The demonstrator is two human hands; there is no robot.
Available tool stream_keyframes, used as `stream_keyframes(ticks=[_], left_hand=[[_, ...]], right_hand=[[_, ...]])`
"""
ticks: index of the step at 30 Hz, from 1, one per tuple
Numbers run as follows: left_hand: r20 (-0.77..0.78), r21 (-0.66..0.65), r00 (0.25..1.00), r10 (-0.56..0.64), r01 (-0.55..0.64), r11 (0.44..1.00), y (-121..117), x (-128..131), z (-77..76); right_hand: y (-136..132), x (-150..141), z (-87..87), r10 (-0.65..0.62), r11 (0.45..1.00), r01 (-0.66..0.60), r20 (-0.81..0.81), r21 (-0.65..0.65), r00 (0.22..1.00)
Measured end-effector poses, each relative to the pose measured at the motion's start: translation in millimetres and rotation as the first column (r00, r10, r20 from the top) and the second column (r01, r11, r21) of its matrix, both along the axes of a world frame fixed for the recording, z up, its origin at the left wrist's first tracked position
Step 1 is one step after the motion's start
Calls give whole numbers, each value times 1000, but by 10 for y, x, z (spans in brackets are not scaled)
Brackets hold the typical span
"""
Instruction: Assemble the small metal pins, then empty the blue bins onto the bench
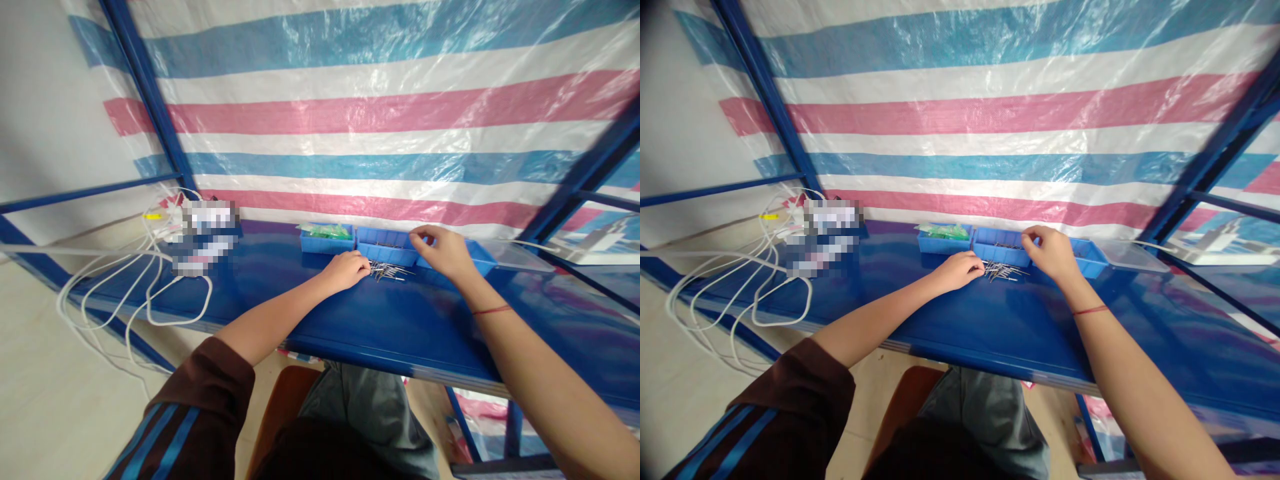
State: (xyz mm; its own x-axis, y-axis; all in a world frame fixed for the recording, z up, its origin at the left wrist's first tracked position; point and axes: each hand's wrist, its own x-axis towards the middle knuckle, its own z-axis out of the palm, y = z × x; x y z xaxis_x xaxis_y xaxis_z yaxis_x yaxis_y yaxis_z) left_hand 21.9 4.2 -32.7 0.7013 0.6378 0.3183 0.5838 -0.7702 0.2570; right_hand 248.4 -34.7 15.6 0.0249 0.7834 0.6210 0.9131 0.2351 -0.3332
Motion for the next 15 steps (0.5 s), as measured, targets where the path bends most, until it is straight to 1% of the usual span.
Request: stream_keyframes(ticks=[2,5,7,10,12,13,15], left_hand=[[-20,11,1000,-24,24,1000,9,3,-5],[-74,32,997,29,-27,999,-29,-7,25],[-116,55,991,72,-66,996,-68,-21,55],[-143,91,985,95,-82,992,-91,-29,74],[-87,104,992,86,-77,992,-76,-19,70],[-27,105,997,68,-64,992,-63,-11,67],[157,107,988,8,-25,994,-40,10,69]], right_hand=[[-37,-129,-15,148,987,-145,40,-73,988],[-76,-262,-45,308,941,-291,75,-172,949],[-87,-306,-60,362,917,-337,90,-214,928],[-88,-326,-76,402,896,-372,85,-242,912],[-90,-333,-85,423,882,-398,56,-252,904],[-94,-341,-89,437,872,-416,29,-260,899],[-110,-375,-97,464,841,-462,-62,-282,884]])
